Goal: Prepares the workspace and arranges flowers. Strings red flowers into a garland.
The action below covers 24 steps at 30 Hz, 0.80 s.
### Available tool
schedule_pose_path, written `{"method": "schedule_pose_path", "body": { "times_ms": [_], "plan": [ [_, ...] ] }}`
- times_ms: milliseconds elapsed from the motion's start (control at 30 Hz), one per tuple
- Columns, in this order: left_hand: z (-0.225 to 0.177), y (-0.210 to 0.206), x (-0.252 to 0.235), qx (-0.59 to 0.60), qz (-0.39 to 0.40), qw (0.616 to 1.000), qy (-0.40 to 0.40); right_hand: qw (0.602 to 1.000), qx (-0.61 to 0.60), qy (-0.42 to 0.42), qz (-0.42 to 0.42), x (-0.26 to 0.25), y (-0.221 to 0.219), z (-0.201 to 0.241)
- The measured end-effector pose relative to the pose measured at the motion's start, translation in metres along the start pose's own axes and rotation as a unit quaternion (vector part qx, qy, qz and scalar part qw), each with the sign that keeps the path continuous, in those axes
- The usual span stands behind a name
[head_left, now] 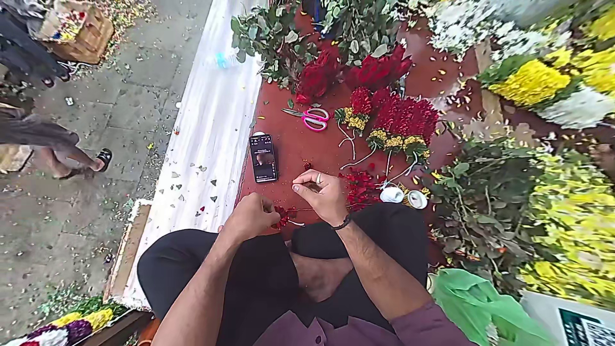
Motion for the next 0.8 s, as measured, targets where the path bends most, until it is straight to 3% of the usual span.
{"method": "schedule_pose_path", "body": {
  "times_ms": [167,467,800],
  "plan": [
    [0.001,0.002,-0.001,0.009,-0.014,1.000,-0.002,0.999,-0.043,0.021,-0.014,0.000,0.001,0.004],
    [-0.002,-0.001,0.001,0.118,-0.004,0.992,-0.036,0.969,-0.185,-0.155,0.056,0.049,-0.016,0.002],
    [-0.010,-0.011,0.003,0.141,0.040,0.986,-0.086,0.977,-0.091,-0.189,0.026,0.049,-0.023,-0.010]
  ]
}}
Point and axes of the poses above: each hand's wrist, its own x-axis away from the middle knuckle, its own y-axis out of the back of the hand, z = x × y, the point moved 6 cm from there along -x, towards the middle knuckle, and after that the axes turned 10 degrees about x, right-handed, at the moved point
